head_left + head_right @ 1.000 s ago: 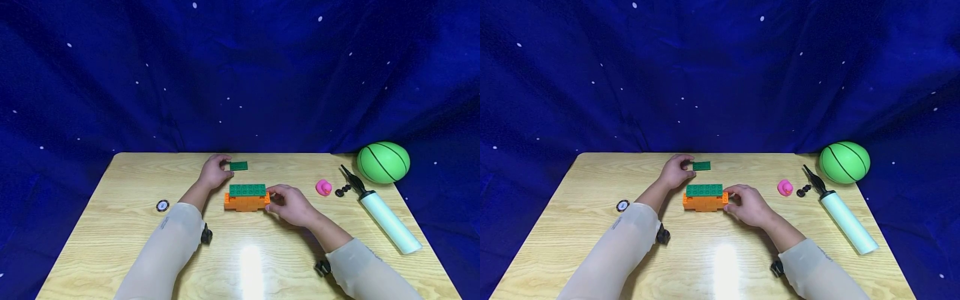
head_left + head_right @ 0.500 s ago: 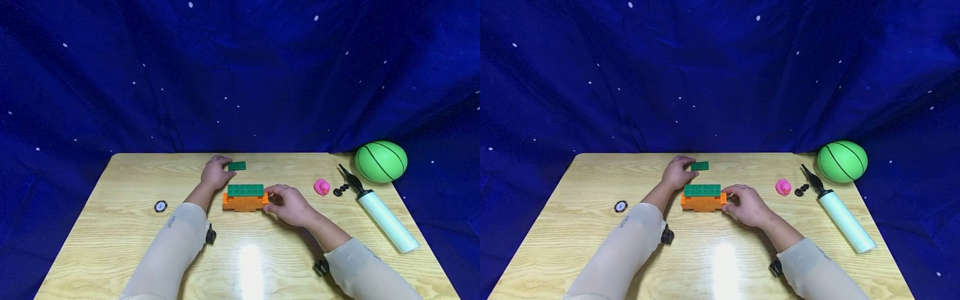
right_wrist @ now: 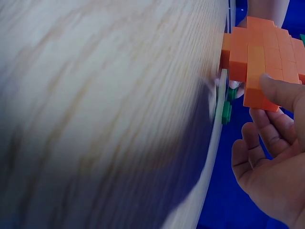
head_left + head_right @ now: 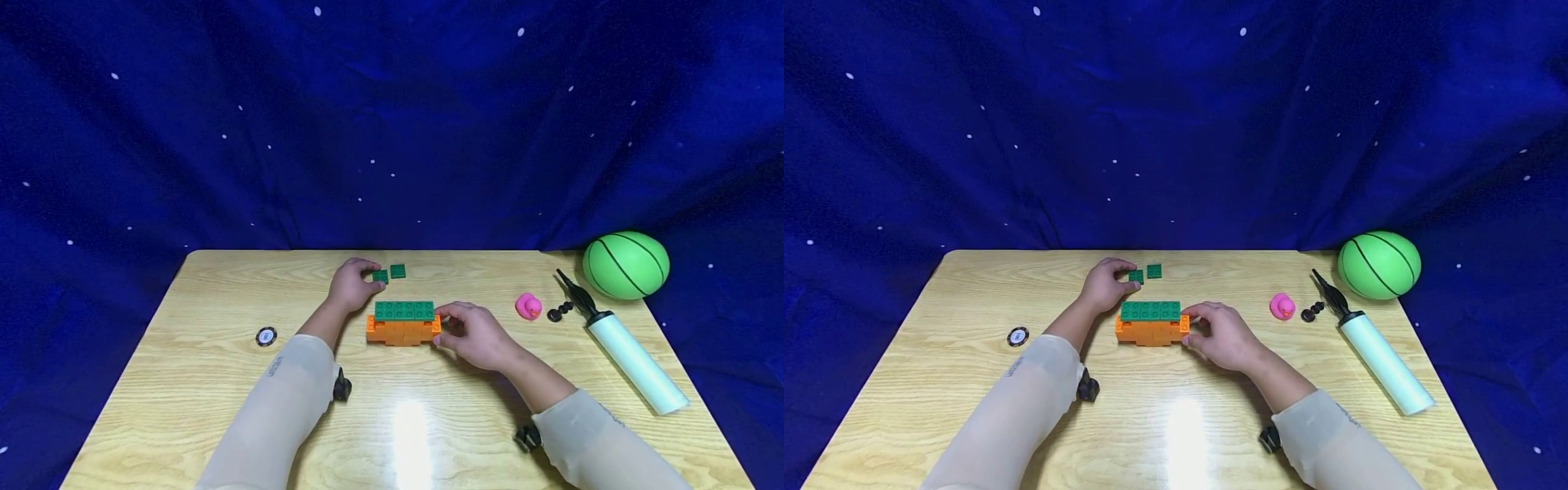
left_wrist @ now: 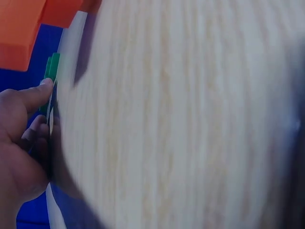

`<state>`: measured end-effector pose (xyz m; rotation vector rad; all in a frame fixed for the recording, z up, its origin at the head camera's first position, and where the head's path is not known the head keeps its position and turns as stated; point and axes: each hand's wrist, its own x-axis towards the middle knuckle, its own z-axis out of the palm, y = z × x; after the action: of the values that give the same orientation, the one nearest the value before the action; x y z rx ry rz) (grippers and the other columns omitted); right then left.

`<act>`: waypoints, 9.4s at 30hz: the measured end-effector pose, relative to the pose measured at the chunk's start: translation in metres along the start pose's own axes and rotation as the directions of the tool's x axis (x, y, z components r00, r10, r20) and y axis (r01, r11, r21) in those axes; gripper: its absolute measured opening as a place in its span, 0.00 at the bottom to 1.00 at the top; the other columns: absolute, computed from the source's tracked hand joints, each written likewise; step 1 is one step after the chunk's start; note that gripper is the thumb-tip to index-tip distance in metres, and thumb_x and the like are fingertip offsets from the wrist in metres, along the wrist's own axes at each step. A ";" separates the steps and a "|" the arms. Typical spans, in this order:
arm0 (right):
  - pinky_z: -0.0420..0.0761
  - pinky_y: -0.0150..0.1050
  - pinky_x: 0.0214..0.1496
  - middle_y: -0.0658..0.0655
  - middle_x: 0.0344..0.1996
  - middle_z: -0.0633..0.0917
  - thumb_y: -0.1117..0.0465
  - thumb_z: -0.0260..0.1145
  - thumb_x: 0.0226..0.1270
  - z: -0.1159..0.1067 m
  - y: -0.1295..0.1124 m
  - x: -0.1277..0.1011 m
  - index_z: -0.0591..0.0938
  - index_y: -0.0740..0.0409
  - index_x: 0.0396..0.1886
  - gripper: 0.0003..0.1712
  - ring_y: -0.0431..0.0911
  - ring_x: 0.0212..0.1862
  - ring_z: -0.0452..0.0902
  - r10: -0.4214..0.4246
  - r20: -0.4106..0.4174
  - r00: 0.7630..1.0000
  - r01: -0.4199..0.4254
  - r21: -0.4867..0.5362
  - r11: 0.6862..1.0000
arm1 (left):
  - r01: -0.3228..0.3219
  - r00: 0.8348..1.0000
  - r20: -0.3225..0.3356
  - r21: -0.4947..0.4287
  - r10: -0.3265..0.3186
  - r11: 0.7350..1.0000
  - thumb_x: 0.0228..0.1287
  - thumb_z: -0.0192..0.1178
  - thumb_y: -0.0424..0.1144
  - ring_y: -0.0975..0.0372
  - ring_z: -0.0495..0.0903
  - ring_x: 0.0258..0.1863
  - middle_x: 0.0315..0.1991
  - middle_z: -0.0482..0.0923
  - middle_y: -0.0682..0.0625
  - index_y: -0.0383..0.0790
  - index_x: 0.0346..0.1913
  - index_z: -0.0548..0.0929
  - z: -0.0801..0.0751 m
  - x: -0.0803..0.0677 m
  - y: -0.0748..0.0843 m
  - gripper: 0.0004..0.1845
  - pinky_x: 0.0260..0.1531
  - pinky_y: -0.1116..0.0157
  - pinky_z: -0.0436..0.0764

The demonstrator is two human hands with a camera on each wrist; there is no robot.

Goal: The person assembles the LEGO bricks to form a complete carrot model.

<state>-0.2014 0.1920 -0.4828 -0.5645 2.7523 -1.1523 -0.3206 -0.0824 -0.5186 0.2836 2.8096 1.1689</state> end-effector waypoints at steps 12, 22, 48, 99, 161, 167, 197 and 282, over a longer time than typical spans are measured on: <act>0.82 0.43 0.46 0.51 0.45 0.85 0.60 0.77 0.65 0.000 0.000 -0.001 0.84 0.59 0.59 0.24 0.47 0.45 0.80 -0.018 -0.006 1.000 0.018 -0.004 1.000 | 0.049 0.999 0.007 -0.200 -0.048 0.979 0.65 0.74 0.40 0.55 0.76 0.43 0.42 0.80 0.47 0.43 0.59 0.86 -0.008 -0.013 -0.006 0.20 0.49 0.57 0.76; 0.81 0.43 0.46 0.52 0.47 0.85 0.60 0.77 0.64 0.000 0.000 -0.001 0.84 0.59 0.59 0.24 0.47 0.45 0.79 -0.006 -0.012 1.000 0.006 -0.033 0.999 | 0.050 0.998 -0.014 -0.248 -0.055 0.967 0.63 0.75 0.40 0.57 0.81 0.47 0.45 0.85 0.48 0.43 0.58 0.87 -0.012 -0.028 -0.012 0.21 0.52 0.56 0.81; 0.81 0.46 0.48 0.53 0.47 0.85 0.60 0.77 0.65 0.000 -0.001 0.000 0.84 0.60 0.59 0.24 0.49 0.46 0.79 -0.022 -0.003 1.000 0.022 -0.028 0.999 | -0.058 0.998 -0.015 -0.352 0.056 0.934 0.65 0.74 0.39 0.57 0.79 0.40 0.42 0.82 0.48 0.40 0.62 0.84 -0.035 -0.064 0.007 0.23 0.44 0.61 0.81; 0.82 0.46 0.50 0.51 0.49 0.85 0.60 0.76 0.66 0.001 -0.002 -0.001 0.84 0.60 0.61 0.25 0.47 0.47 0.80 -0.029 0.000 1.000 0.029 -0.020 0.999 | -0.188 0.972 0.041 -0.451 0.231 0.872 0.67 0.72 0.38 0.57 0.80 0.58 0.59 0.81 0.53 0.48 0.60 0.87 -0.053 -0.117 0.039 0.18 0.61 0.57 0.80; 0.80 0.43 0.46 0.50 0.47 0.85 0.59 0.76 0.65 0.004 -0.004 0.003 0.84 0.60 0.61 0.25 0.47 0.45 0.78 -0.021 0.009 1.000 0.021 -0.018 1.000 | -0.041 0.992 0.085 -0.515 0.098 0.856 0.55 0.80 0.37 0.49 0.73 0.43 0.51 0.73 0.47 0.44 0.66 0.80 -0.029 -0.118 0.013 0.33 0.39 0.65 0.76; 0.80 0.43 0.46 0.50 0.48 0.85 0.59 0.76 0.66 0.005 -0.005 0.003 0.84 0.60 0.61 0.25 0.46 0.45 0.78 -0.022 0.015 1.000 0.022 -0.024 0.999 | -0.029 0.994 0.084 -0.438 0.073 0.899 0.55 0.79 0.35 0.49 0.72 0.43 0.49 0.76 0.45 0.34 0.66 0.78 -0.025 -0.119 0.005 0.35 0.39 0.67 0.71; 0.83 0.42 0.47 0.55 0.52 0.86 0.72 0.72 0.65 -0.007 0.006 0.011 0.84 0.59 0.61 0.24 0.47 0.45 0.80 -0.050 0.082 0.995 0.049 0.021 0.999 | -0.026 0.998 0.048 -0.417 0.051 0.908 0.59 0.75 0.32 0.54 0.77 0.41 0.43 0.82 0.48 0.39 0.58 0.85 -0.021 -0.122 0.001 0.23 0.39 0.65 0.75; 0.77 0.50 0.63 0.54 0.55 0.85 0.59 0.74 0.70 0.016 0.024 0.118 0.87 0.52 0.51 0.12 0.52 0.54 0.80 0.079 0.023 0.997 -0.076 -0.133 0.988 | -0.023 0.997 0.061 -0.412 0.052 0.911 0.59 0.77 0.34 0.56 0.76 0.41 0.44 0.82 0.47 0.41 0.56 0.87 -0.024 -0.120 0.000 0.21 0.40 0.65 0.76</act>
<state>-0.3138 0.1525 -0.5058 -0.4784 2.8144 -0.9439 -0.2067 -0.1236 -0.5006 0.3358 2.4247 1.6801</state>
